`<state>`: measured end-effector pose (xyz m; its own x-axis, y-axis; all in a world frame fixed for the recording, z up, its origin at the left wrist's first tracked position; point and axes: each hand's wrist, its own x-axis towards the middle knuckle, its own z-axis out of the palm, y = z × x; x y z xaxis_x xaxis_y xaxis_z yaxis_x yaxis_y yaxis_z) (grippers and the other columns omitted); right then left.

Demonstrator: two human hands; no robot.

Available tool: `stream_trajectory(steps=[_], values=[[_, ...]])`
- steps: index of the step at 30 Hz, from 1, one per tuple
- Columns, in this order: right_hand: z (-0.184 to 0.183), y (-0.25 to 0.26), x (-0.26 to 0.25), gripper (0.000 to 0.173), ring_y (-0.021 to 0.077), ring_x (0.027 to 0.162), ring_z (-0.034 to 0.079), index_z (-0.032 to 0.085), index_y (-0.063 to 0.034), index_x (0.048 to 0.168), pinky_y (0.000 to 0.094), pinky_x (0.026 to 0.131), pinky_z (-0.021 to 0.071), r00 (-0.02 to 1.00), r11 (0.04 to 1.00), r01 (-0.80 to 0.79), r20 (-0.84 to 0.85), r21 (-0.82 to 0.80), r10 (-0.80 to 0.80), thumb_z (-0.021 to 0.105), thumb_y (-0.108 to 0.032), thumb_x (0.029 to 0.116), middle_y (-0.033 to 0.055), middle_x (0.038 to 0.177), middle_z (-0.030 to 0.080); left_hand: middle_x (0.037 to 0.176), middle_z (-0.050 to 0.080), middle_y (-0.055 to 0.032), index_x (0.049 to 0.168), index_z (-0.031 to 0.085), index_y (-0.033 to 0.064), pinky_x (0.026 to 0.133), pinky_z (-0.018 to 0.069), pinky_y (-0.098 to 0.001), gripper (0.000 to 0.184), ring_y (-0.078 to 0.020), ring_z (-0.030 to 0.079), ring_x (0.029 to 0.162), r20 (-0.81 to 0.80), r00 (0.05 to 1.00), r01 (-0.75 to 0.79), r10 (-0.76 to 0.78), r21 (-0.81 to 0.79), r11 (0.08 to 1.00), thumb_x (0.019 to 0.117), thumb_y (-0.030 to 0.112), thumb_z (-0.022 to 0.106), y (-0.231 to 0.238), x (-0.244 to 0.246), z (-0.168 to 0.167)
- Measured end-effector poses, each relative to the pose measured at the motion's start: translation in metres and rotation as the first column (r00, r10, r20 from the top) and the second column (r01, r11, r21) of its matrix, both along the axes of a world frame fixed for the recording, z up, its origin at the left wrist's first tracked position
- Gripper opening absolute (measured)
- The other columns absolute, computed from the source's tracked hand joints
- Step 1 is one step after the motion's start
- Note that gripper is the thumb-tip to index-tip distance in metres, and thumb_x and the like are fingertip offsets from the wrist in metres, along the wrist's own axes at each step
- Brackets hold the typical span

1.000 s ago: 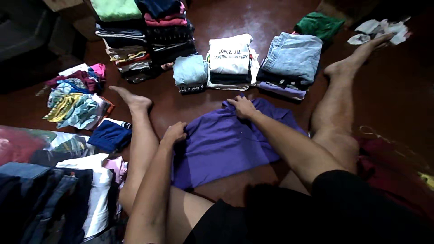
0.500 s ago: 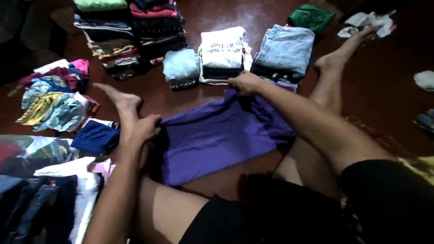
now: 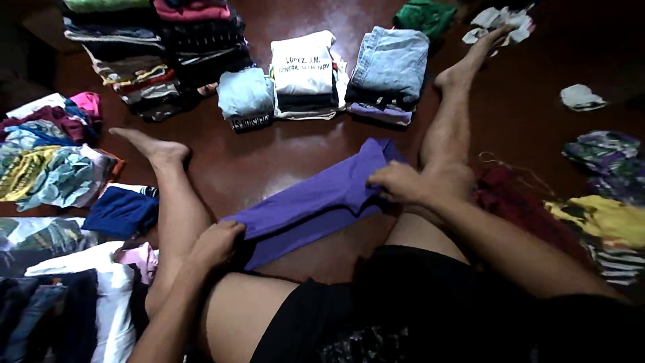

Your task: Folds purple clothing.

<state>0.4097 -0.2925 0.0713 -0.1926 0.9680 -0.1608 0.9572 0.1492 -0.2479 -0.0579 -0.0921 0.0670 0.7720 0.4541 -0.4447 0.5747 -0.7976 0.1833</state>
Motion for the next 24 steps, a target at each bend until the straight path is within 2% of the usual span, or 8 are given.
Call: stream_trajectory(steps=[3, 5, 11, 15, 16, 18, 21, 24], values=[[-0.048, -0.021, -0.007, 0.027, 0.0324, 0.106, 0.068, 0.071, -0.0152, 0.118, 0.0593, 0.098, 0.0475, 0.999, 0.977, 0.037, -0.014, -0.209, -0.040, 0.070, -0.015, 0.0914, 0.0103, 0.110, 0.073, 0.123, 0.068, -0.0162, 0.118, 0.071, 0.0092, 0.099, 0.0506, -0.0602, 0.024, -0.0372, 0.063, 0.120, -0.168, 0.985, 0.017, -0.028, -0.068, 0.998, 0.0956, 0.016, 0.064, -0.006, 0.008, -0.022], [-0.057, -0.023, -0.010, 0.028, 0.0371, 0.110, 0.067, 0.069, -0.0112, 0.121, 0.0627, 0.097, 0.0468, 0.999, 0.961, 0.030, -0.035, -0.275, -0.041, 0.067, -0.013, 0.0933, 0.0154, 0.114, 0.071, 0.127, 0.067, -0.0163, 0.120, 0.069, 0.0085, 0.102, 0.0487, -0.0605, 0.026, -0.0375, 0.062, 0.123, -0.250, 0.967, 0.029, -0.056, -0.109, 0.994, 0.0992, 0.021, 0.060, -0.009, 0.011, -0.030], [-0.046, -0.027, -0.010, 0.020, 0.0275, 0.098, 0.068, 0.075, -0.0168, 0.108, 0.0531, 0.091, 0.0510, 0.997, 0.998, 0.043, -0.060, 0.044, -0.041, 0.070, -0.015, 0.0889, 0.0067, 0.098, 0.072, 0.121, 0.068, -0.0167, 0.115, 0.069, 0.0065, 0.098, 0.0508, -0.0612, 0.026, -0.0374, 0.064, 0.118, -0.193, 0.980, -0.067, 0.041, -0.126, 0.990, 0.0930, 0.021, 0.067, -0.011, 0.008, -0.025], [-0.065, -0.036, -0.024, 0.028, 0.0374, 0.113, 0.064, 0.071, -0.0141, 0.120, 0.0609, 0.098, 0.0465, 0.999, 0.925, 0.019, 0.040, -0.379, -0.004, 0.066, -0.013, 0.0927, 0.0159, 0.116, 0.069, 0.134, 0.064, -0.0151, 0.126, 0.068, 0.0130, 0.104, 0.0464, -0.0643, 0.038, -0.0381, 0.057, 0.130, -0.455, 0.889, -0.090, -0.039, -0.260, 0.961, 0.0937, 0.033, 0.071, -0.014, 0.012, -0.043], [-0.064, -0.035, -0.025, 0.029, 0.0377, 0.114, 0.063, 0.071, -0.0138, 0.121, 0.0611, 0.098, 0.0466, 0.998, 0.910, 0.039, 0.058, -0.413, -0.016, 0.068, -0.014, 0.0918, 0.0160, 0.118, 0.069, 0.133, 0.064, -0.0150, 0.127, 0.069, 0.0134, 0.106, 0.0459, -0.0630, 0.042, -0.0365, 0.058, 0.129, -0.477, 0.878, -0.134, -0.020, -0.287, 0.948, 0.0950, 0.041, 0.069, -0.010, 0.015, -0.041], [-0.061, -0.032, -0.024, 0.032, 0.0373, 0.115, 0.062, 0.071, -0.0138, 0.119, 0.0605, 0.096, 0.0469, 0.996, 0.904, 0.077, 0.075, -0.420, -0.050, 0.073, -0.020, 0.0878, 0.0149, 0.118, 0.068, 0.128, 0.066, -0.0179, 0.127, 0.068, 0.0105, 0.107, 0.0447, -0.0622, 0.049, -0.0363, 0.061, 0.125, -0.446, 0.892, -0.236, 0.079, -0.307, 0.922, 0.1006, 0.051, 0.059, -0.005, 0.021, -0.032], [-0.061, -0.034, -0.025, 0.033, 0.0376, 0.115, 0.061, 0.070, -0.0119, 0.116, 0.0595, 0.093, 0.0494, 0.996, 0.920, 0.086, 0.009, -0.382, -0.089, 0.074, -0.032, 0.0904, 0.0150, 0.117, 0.067, 0.129, 0.066, -0.0186, 0.129, 0.066, 0.0087, 0.108, 0.0450, -0.0599, 0.047, -0.0355, 0.060, 0.126, -0.314, 0.925, -0.293, 0.214, -0.230, 0.928, 0.1069, 0.046, 0.048, -0.015, 0.027, -0.021], [-0.061, -0.024, -0.031, 0.038, 0.0392, 0.120, 0.058, 0.068, -0.0159, 0.123, 0.0595, 0.091, 0.0520, 0.993, 0.894, 0.088, -0.028, -0.438, -0.111, 0.072, -0.040, 0.0936, 0.0162, 0.124, 0.063, 0.142, 0.056, -0.0212, 0.138, 0.062, 0.0125, 0.112, 0.0410, -0.0595, 0.046, -0.0395, 0.050, 0.137, -0.311, 0.927, -0.296, 0.209, -0.265, 0.918, 0.1061, 0.044, 0.051, -0.024, 0.034, -0.027]])
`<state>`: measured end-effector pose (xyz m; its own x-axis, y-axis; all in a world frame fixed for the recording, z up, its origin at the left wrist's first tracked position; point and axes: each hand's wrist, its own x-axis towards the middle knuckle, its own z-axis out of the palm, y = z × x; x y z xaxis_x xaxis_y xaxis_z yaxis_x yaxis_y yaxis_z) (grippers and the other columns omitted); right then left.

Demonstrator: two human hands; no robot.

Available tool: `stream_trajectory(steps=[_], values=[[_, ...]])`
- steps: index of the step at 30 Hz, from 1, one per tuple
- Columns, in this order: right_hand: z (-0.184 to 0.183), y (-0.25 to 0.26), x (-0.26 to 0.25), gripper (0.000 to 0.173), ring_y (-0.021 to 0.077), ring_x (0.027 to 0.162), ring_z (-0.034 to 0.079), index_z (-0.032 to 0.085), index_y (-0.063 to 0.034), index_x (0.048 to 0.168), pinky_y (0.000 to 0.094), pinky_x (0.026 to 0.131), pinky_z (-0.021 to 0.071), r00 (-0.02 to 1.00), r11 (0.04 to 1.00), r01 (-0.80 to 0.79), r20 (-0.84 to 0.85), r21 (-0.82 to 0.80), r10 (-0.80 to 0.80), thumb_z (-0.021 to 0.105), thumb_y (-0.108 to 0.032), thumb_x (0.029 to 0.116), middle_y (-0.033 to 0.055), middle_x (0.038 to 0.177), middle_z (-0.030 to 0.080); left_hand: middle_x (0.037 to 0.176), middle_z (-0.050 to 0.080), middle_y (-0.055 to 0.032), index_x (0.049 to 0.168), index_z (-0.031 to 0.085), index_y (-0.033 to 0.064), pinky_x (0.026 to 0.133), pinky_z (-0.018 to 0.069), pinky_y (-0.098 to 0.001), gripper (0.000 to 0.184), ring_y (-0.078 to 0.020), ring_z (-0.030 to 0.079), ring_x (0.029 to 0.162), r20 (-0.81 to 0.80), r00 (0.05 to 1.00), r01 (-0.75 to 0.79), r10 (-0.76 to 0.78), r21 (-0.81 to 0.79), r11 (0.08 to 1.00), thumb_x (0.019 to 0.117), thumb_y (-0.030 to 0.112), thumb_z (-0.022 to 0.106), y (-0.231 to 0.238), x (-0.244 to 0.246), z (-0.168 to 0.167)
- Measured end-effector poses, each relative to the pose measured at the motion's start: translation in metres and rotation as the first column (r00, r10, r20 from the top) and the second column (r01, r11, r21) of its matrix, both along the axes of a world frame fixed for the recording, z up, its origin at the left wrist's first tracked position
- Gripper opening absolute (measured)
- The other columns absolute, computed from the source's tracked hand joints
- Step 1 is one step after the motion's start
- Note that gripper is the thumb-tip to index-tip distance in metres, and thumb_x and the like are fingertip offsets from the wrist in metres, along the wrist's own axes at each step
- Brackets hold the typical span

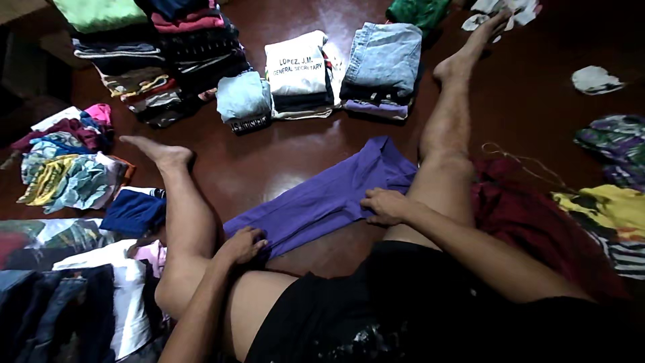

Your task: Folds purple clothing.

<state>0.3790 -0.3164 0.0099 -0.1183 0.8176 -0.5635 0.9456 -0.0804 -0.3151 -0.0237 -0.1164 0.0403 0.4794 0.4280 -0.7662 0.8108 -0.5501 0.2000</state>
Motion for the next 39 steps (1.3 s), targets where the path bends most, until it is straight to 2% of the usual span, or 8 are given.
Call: stream_trajectory(steps=[11, 15, 20, 25, 27, 30, 34, 39], values=[[0.018, 0.058, -0.028, 0.053, 0.0520, 0.134, 0.047, 0.057, -0.0123, 0.142, 0.0670, 0.086, 0.0528, 0.948, 0.954, 0.288, 0.117, 0.083, -0.296, 0.071, -0.025, 0.0920, 0.0253, 0.153, 0.042, 0.152, 0.043, -0.0316, 0.150, 0.046, -0.0019, 0.115, 0.0363, -0.0619, 0.055, -0.0486, 0.042, 0.142, 0.331, 0.859, -0.493, 0.390, 0.329, 0.806, 0.1035, 0.025, 0.058, 0.026, 0.011, 0.013], [-0.006, 0.069, -0.021, 0.059, 0.0531, 0.137, 0.042, 0.053, -0.0168, 0.144, 0.0653, 0.084, 0.0546, 0.921, 0.915, 0.358, 0.090, 0.185, -0.379, 0.073, -0.017, 0.0889, 0.0242, 0.157, 0.036, 0.167, 0.023, -0.0243, 0.161, 0.028, 0.0049, 0.120, 0.0289, -0.0600, 0.073, -0.0433, 0.026, 0.153, 0.054, 0.883, -0.466, 0.467, 0.232, 0.854, 0.1029, 0.031, 0.062, 0.045, 0.013, 0.008], [-0.029, 0.085, 0.028, 0.052, 0.0465, 0.152, 0.026, 0.057, -0.0190, 0.145, 0.0698, 0.115, 0.0311, 0.922, 0.855, 0.384, -0.104, 0.350, -0.372, 0.063, -0.010, 0.0947, 0.0179, 0.165, 0.033, 0.139, 0.053, -0.0287, 0.126, 0.066, 0.0049, 0.106, 0.0419, -0.0663, 0.045, -0.0484, 0.046, 0.133, 0.259, 0.783, -0.620, 0.566, 0.252, 0.743, 0.0891, 0.027, 0.079, 0.061, -0.004, -0.031], [-0.038, 0.082, 0.034, 0.052, 0.0483, 0.152, 0.025, 0.060, -0.0157, 0.144, 0.0693, 0.119, 0.0235, 0.884, 0.790, 0.465, -0.264, 0.399, -0.386, 0.061, -0.003, 0.0936, 0.0212, 0.164, 0.035, 0.116, 0.064, -0.0222, 0.135, 0.054, 0.0003, 0.086, 0.0533, -0.0470, 0.043, -0.0290, 0.063, 0.099, 0.423, 0.234, -0.913, 0.876, -0.214, 0.347, 0.1041, 0.030, 0.061, 0.044, -0.009, -0.028], [-0.038, 0.083, 0.026, 0.051, 0.0490, 0.152, 0.024, 0.061, -0.0144, 0.143, 0.0711, 0.119, 0.0218, 0.856, 0.753, 0.516, -0.281, 0.408, -0.434, 0.061, -0.002, 0.0932, 0.0217, 0.163, 0.035, 0.103, 0.064, -0.0135, 0.133, 0.055, 0.0014, 0.072, 0.0516, -0.0350, 0.047, -0.0177, 0.060, 0.082, 0.362, 0.209, -0.902, 0.908, -0.287, 0.322, 0.1018, 0.035, 0.065, 0.038, -0.007, -0.028], [-0.048, 0.081, 0.011, 0.045, 0.0468, 0.152, 0.027, 0.063, -0.0152, 0.139, 0.0738, 0.117, 0.0226, 0.843, 0.694, 0.530, -0.217, 0.487, -0.492, 0.062, -0.007, 0.0954, 0.0192, 0.162, 0.039, 0.114, 0.069, -0.0187, 0.133, 0.058, -0.0014, 0.091, 0.0566, -0.0451, 0.046, -0.0258, 0.069, 0.101, 0.328, 0.240, -0.870, 0.914, -0.345, 0.352, 0.0961, 0.022, 0.072, 0.034, -0.013, -0.032], [-0.042, 0.080, -0.026, 0.036, 0.0425, 0.152, 0.031, 0.069, -0.0158, 0.132, 0.0729, 0.119, 0.0200, 0.960, 0.608, 0.223, -0.061, 0.762, -0.274, 0.055, -0.029, 0.1017, 0.0173, 0.155, 0.049, 0.128, 0.065, -0.0172, 0.150, 0.044, 0.0088, 0.094, 0.0563, -0.0468, 0.051, -0.0260, 0.066, 0.112, 0.442, -0.115, -0.791, 0.890, -0.583, 0.187, 0.1063, 0.034, 0.055, 0.030, -0.012, -0.023], [-0.044, 0.101, -0.108, 0.058, 0.0335, 0.160, 0.010, 0.045, -0.0322, 0.157, 0.0701, 0.123, 0.0098, 0.989, 0.771, 0.140, -0.047, 0.621, -0.142, 0.039, -0.058, 0.1045, 0.0065, 0.172, 0.022, 0.122, 0.069, -0.0195, 0.136, 0.057, -0.0022, 0.099, 0.0552, -0.0472, 0.050, -0.0269, 0.068, 0.111, 0.389, 0.220, -0.838, 0.895, -0.393, 0.377, 0.0944, 0.021, 0.073, 0.020, -0.016, -0.028]])
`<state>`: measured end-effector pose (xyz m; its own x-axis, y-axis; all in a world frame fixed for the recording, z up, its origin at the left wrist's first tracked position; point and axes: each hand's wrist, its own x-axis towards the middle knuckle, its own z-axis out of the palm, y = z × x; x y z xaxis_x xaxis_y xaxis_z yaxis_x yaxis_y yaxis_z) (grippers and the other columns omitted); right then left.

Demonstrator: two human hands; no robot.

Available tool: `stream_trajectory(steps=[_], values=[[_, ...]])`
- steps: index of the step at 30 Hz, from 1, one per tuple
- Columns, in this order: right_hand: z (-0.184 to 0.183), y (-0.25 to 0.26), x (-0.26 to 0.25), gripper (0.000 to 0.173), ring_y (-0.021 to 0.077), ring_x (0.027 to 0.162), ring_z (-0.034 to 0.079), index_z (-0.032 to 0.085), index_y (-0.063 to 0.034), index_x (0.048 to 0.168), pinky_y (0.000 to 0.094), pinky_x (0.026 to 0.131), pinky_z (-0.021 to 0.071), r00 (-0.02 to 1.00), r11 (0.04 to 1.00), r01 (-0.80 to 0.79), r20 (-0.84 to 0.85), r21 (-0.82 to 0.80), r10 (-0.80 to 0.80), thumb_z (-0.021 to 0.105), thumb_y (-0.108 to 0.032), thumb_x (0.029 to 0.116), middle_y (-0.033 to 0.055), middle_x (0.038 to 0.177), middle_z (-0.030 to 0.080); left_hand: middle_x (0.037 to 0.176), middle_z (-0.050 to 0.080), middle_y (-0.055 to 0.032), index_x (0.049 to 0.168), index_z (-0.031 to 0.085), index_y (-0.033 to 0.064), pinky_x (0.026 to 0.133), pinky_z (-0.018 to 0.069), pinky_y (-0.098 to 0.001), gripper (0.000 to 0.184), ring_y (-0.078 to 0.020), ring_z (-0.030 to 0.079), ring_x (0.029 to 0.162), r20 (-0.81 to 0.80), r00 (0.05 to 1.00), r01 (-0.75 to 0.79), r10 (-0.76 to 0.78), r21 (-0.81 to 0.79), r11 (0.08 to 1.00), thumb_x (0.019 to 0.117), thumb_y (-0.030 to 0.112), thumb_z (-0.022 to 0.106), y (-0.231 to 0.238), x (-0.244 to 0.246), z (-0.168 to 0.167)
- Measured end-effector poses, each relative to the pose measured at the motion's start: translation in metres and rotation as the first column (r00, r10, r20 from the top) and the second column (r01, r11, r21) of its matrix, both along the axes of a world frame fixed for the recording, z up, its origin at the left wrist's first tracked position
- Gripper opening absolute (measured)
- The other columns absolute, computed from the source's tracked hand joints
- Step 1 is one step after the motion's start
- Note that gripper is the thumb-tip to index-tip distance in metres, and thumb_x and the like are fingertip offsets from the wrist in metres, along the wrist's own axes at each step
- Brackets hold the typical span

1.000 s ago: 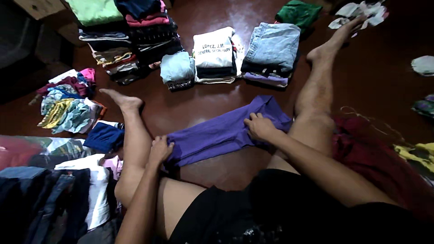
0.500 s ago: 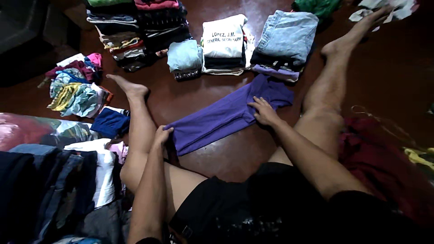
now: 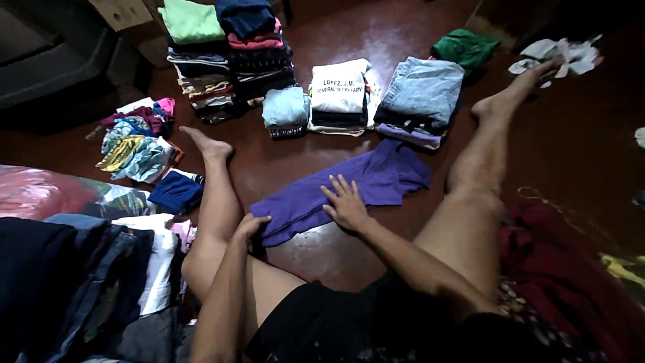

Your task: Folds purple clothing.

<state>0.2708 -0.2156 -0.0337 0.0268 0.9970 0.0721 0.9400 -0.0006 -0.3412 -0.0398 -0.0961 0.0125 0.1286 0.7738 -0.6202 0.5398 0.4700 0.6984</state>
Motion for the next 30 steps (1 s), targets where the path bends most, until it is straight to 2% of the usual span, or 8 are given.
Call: stream_trajectory(steps=[5, 11, 13, 15, 17, 20, 24, 30], values=[[-0.021, 0.000, -0.037, 0.071, 0.0391, 0.160, 0.000, 0.028, -0.0292, 0.165, 0.0763, 0.119, -0.0014, 0.998, 0.962, -0.045, -0.051, -0.268, 0.033, 0.033, -0.065, 0.1032, 0.0115, 0.174, 0.009, 0.125, 0.066, -0.0183, 0.143, 0.051, 0.0044, 0.094, 0.0566, -0.0463, 0.042, -0.0254, 0.068, 0.110, 0.191, 0.946, -0.279, 0.262, 0.069, 0.958, 0.1042, 0.019, 0.059, 0.007, -0.010, 0.015], [0.005, -0.001, -0.043, 0.070, 0.0325, 0.158, 0.021, 0.045, -0.0145, 0.157, 0.0582, 0.127, 0.0160, 0.918, 0.999, -0.021, -0.396, -0.035, 0.006, 0.040, -0.061, 0.1042, 0.0133, 0.167, 0.032, 0.123, 0.067, -0.0147, 0.152, 0.038, 0.0098, 0.085, 0.0608, -0.0421, 0.058, -0.0221, 0.070, 0.103, 0.417, 0.896, -0.206, 0.154, 0.082, 0.975, 0.0975, 0.004, 0.057, -0.006, -0.004, 0.052], [0.029, 0.004, -0.055, 0.069, 0.0266, 0.154, 0.032, 0.042, -0.0073, 0.157, 0.0464, 0.126, 0.0285, 0.639, 0.998, -0.040, -0.769, -0.051, -0.014, 0.048, -0.051, 0.1048, 0.0145, 0.165, 0.037, 0.122, 0.066, -0.0147, 0.151, 0.039, 0.0073, 0.083, 0.0610, -0.0374, 0.060, -0.0188, 0.070, 0.099, 0.363, 0.929, -0.141, 0.072, 0.165, 0.976, 0.0958, 0.001, 0.059, -0.021, 0.015, 0.076], [0.052, 0.010, -0.073, 0.066, 0.0254, 0.149, 0.040, 0.030, -0.0094, 0.162, 0.0478, 0.118, 0.0399, 0.137, 0.987, -0.119, -0.986, -0.108, -0.091, 0.043, -0.044, 0.1075, 0.0136, 0.164, 0.037, 0.124, 0.064, -0.0151, 0.152, 0.038, 0.0045, 0.084, 0.0592, -0.0340, 0.063, -0.0164, 0.068, 0.100, 0.275, 0.957, 0.028, -0.094, 0.234, 0.972, 0.0945, 0.006, 0.065, -0.043, 0.044, 0.097], [0.066, 0.015, -0.090, 0.057, 0.0186, 0.123, 0.061, 0.041, -0.0145, 0.154, 0.0434, 0.102, 0.0527, -0.250, 0.975, -0.125, -0.946, -0.182, -0.209, 0.039, -0.049, 0.1083, 0.0085, 0.140, 0.060, 0.129, 0.062, -0.0134, 0.157, 0.034, 0.0082, 0.087, 0.0587, -0.0355, 0.072, -0.0183, 0.066, 0.105, 0.264, 0.918, 0.240, -0.295, 0.224, 0.945, 0.0946, 0.019, 0.068, -0.058, 0.067, 0.100], [0.058, 0.022, -0.091, 0.035, 0.0184, 0.085, 0.068, 0.055, -0.0037, 0.127, 0.0387, 0.078, 0.0591, -0.477, 0.948, -0.072, -0.824, -0.309, -0.305, 0.053, -0.031, 0.1048, 0.0106, 0.099, 0.068, 0.140, 0.059, -0.0132, 0.160, 0.033, 0.0111, 0.095, 0.0573, -0.0382, 0.077, -0.0217, 0.065, 0.115, 0.327, 0.840, 0.370, -0.432, 0.238, 0.898, 0.0944, 0.031, 0.068, -0.057, 0.075, 0.086], [0.041, 0.023, -0.059, 0.044, 0.0207, 0.106, 0.069, 0.053, -0.0017, 0.140, 0.0399, 0.093, 0.0584, -0.221, 0.937, -0.003, -0.914, -0.348, -0.340, 0.061, -0.003, 0.0971, 0.0142, 0.121, 0.069, 0.139, 0.062, -0.0172, 0.156, 0.036, 0.0033, 0.099, 0.0566, -0.0438, 0.071, -0.0294, 0.067, 0.117, 0.540, 0.779, 0.252, -0.318, 0.194, 0.948, 0.0978, 0.036, 0.060, -0.048, 0.062, 0.048], [0.045, 0.025, 0.000, 0.044, 0.0224, 0.110, 0.067, 0.053, -0.0133, 0.146, 0.0441, 0.094, 0.0558, 0.106, 0.904, 0.098, -0.899, -0.417, -0.426, 0.060, -0.010, 0.1021, 0.0127, 0.128, 0.067, 0.115, 0.071, -0.0157, 0.143, 0.050, 0.0005, 0.085, 0.0591, -0.0372, 0.038, -0.0224, 0.072, 0.095, 0.512, 0.859, -0.040, 0.004, 0.059, 0.997, 0.1111, 0.017, 0.037, -0.052, 0.063, 0.021]])
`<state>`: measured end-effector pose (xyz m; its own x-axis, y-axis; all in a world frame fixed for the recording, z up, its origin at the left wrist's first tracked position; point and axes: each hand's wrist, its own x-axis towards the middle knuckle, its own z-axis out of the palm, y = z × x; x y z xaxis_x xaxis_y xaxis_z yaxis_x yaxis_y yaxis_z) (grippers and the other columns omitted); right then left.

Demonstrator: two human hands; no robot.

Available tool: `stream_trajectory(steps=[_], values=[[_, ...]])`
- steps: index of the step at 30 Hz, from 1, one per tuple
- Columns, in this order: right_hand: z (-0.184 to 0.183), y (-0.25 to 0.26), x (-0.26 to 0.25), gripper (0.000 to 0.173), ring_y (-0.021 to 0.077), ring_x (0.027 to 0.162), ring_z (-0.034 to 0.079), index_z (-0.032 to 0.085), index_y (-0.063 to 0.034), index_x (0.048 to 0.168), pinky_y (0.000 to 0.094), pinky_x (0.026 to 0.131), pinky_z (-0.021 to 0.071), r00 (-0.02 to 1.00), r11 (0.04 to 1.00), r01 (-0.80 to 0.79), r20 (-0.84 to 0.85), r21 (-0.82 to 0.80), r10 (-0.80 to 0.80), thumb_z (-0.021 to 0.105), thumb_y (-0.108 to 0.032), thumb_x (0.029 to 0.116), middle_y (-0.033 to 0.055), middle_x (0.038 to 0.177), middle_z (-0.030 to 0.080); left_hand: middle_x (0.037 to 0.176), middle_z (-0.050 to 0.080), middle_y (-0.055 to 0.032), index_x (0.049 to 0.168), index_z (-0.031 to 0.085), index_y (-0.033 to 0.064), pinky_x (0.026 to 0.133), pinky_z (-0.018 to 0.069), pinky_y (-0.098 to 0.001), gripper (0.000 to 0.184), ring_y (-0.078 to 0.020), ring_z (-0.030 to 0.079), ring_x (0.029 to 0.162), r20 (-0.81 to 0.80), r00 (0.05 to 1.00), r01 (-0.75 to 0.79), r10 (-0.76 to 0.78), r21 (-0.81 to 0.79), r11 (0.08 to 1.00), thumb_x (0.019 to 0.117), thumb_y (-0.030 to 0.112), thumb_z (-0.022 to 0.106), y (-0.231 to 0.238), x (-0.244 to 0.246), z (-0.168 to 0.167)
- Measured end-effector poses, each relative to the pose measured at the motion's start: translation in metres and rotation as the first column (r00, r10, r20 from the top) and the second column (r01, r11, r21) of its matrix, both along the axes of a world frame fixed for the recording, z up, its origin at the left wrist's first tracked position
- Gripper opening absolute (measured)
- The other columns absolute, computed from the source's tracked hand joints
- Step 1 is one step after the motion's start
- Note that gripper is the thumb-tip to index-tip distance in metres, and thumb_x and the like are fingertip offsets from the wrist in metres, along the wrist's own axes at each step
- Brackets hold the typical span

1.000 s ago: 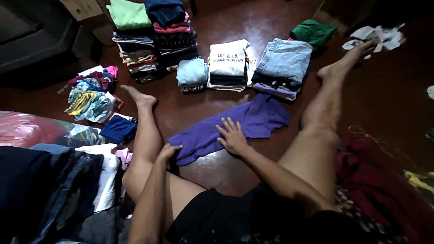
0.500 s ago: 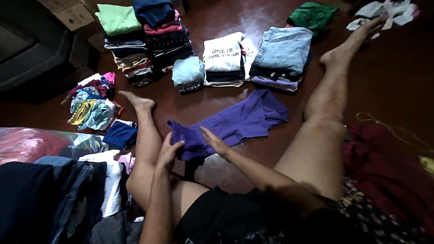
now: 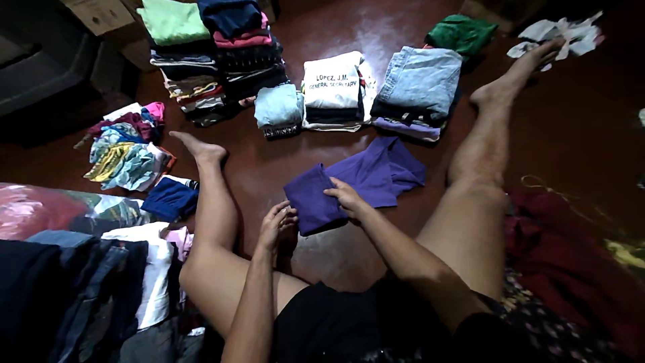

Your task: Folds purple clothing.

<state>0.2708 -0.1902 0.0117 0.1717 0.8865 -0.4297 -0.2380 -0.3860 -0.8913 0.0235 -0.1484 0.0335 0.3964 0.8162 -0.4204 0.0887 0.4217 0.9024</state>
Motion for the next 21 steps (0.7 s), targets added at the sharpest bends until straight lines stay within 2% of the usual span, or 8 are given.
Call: stream_trajectory(steps=[3, 5, 7, 10, 14, 16, 18, 21], values=[[-0.027, 0.002, 0.020, 0.046, 0.0295, 0.105, 0.069, 0.054, -0.0120, 0.145, 0.0527, 0.093, 0.0549, 0.924, 0.997, -0.012, 0.379, -0.083, 0.043, 0.064, -0.014, 0.0997, 0.0171, 0.118, 0.071, 0.118, 0.069, -0.0167, 0.140, 0.053, 0.0004, 0.084, 0.0597, -0.0381, 0.035, -0.0224, 0.071, 0.095, -0.230, 0.973, 0.020, -0.012, 0.034, 0.999, 0.1096, 0.017, 0.047, 0.006, 0.007, -0.007], [-0.032, 0.003, 0.025, 0.050, 0.0282, 0.096, 0.069, 0.052, -0.0107, 0.145, 0.0509, 0.088, 0.0553, 0.880, 0.994, 0.007, 0.472, -0.105, 0.044, 0.066, -0.012, 0.0968, 0.0151, 0.108, 0.072, 0.123, 0.066, -0.0180, 0.139, 0.054, 0.0010, 0.086, 0.0592, -0.0397, 0.037, -0.0230, 0.070, 0.100, -0.393, 0.918, 0.078, -0.043, 0.074, 0.994, 0.1069, 0.019, 0.054, 0.008, 0.011, -0.017], [-0.033, 0.000, 0.025, 0.056, 0.0302, 0.097, 0.070, 0.050, -0.0109, 0.147, 0.0533, 0.089, 0.0558, 0.853, 0.994, 0.007, 0.520, -0.113, 0.053, 0.071, -0.015, 0.0946, 0.0158, 0.108, 0.072, 0.128, 0.064, -0.0191, 0.142, 0.052, 0.0013, 0.092, 0.0573, -0.0431, 0.042, -0.0255, 0.068, 0.106, -0.508, 0.857, 0.153, -0.087, 0.090, 0.984, 0.1048, 0.021, 0.057, 0.007, 0.014, -0.030], [-0.032, -0.002, 0.020, 0.074, 0.0331, 0.097, 0.068, 0.045, -0.0179, 0.153, 0.0568, 0.090, 0.0547, 0.813, 0.995, -0.049, 0.575, -0.085, 0.089, 0.080, -0.029, 0.0891, 0.0164, 0.109, 0.071, 0.132, 0.062, -0.0204, 0.146, 0.048, 0.0025, 0.095, 0.0564, -0.0458, 0.050, -0.0279, 0.067, 0.111, -0.551, 0.825, 0.210, -0.129, 0.086, 0.974, 0.1028, 0.026, 0.061, 0.007, 0.019, -0.042], [-0.025, -0.005, 0.015, 0.053, 0.0313, 0.106, 0.069, 0.061, -0.0214, 0.141, 0.0569, 0.093, 0.0552, 0.751, 0.998, -0.019, 0.660, 0.059, -0.024, 0.073, -0.012, 0.0903, 0.0127, 0.118, 0.072, 0.132, 0.062, -0.0182, 0.151, 0.041, 0.0055, 0.094, 0.0572, -0.0451, 0.058, -0.0271, 0.066, 0.112, -0.532, 0.840, 0.181, -0.106, 0.091, 0.979, 0.1006, 0.025, 0.064, 0.004, 0.022, -0.042], [-0.027, -0.008, 0.016, 0.047, 0.0338, 0.110, 0.068, 0.063, -0.0183, 0.138, 0.0589, 0.093, 0.0541, 0.647, 0.999, -0.012, 0.762, 0.035, -0.019, 0.071, -0.013, 0.0915, 0.0136, 0.122, 0.070, 0.129, 0.062, -0.0188, 0.152, 0.038, 0.0032, 0.093, 0.0571, -0.0450, 0.062, -0.0275, 0.067, 0.110, -0.536, 0.838, 0.172, -0.102, 0.083, 0.982, 0.1000, 0.024, 0.065, 0.002, 0.021, -0.044], [-0.026, -0.011, 0.015, 0.048, 0.0383, 0.120, 0.061, 0.063, -0.0150, 0.137, 0.0604, 0.094, 0.0520, 0.477, 0.999, -0.029, 0.878, -0.043, 0.051, 0.070, -0.018, 0.0898, 0.0153, 0.132, 0.064, 0.124, 0.065, -0.0185, 0.151, 0.040, 0.0015, 0.093, 0.0568, -0.0458, 0.064, -0.0277, 0.068, 0.107, -0.563, 0.823, 0.158, -0.081, 0.089, 0.983, 0.0990, 0.026, 0.067, 0.003, 0.023, -0.046], [-0.028, -0.010, 0.002, 0.046, 0.0391, 0.134, 0.050, 0.066, -0.0154, 0.134, 0.0602, 0.102, 0.0464, 0.307, 0.992, -0.113, 0.951, 0.055, -0.018, 0.071, -0.031, 0.0912, 0.0149, 0.145, 0.056, 0.116, 0.067, -0.0174, 0.149, 0.042, 0.0005, 0.092, 0.0566, -0.0467, 0.066, -0.0273, 0.068, 0.103, -0.586, 0.809, 0.139, -0.046, 0.116, 0.983, 0.0973, 0.031, 0.069, 0.003, 0.031, -0.043]])
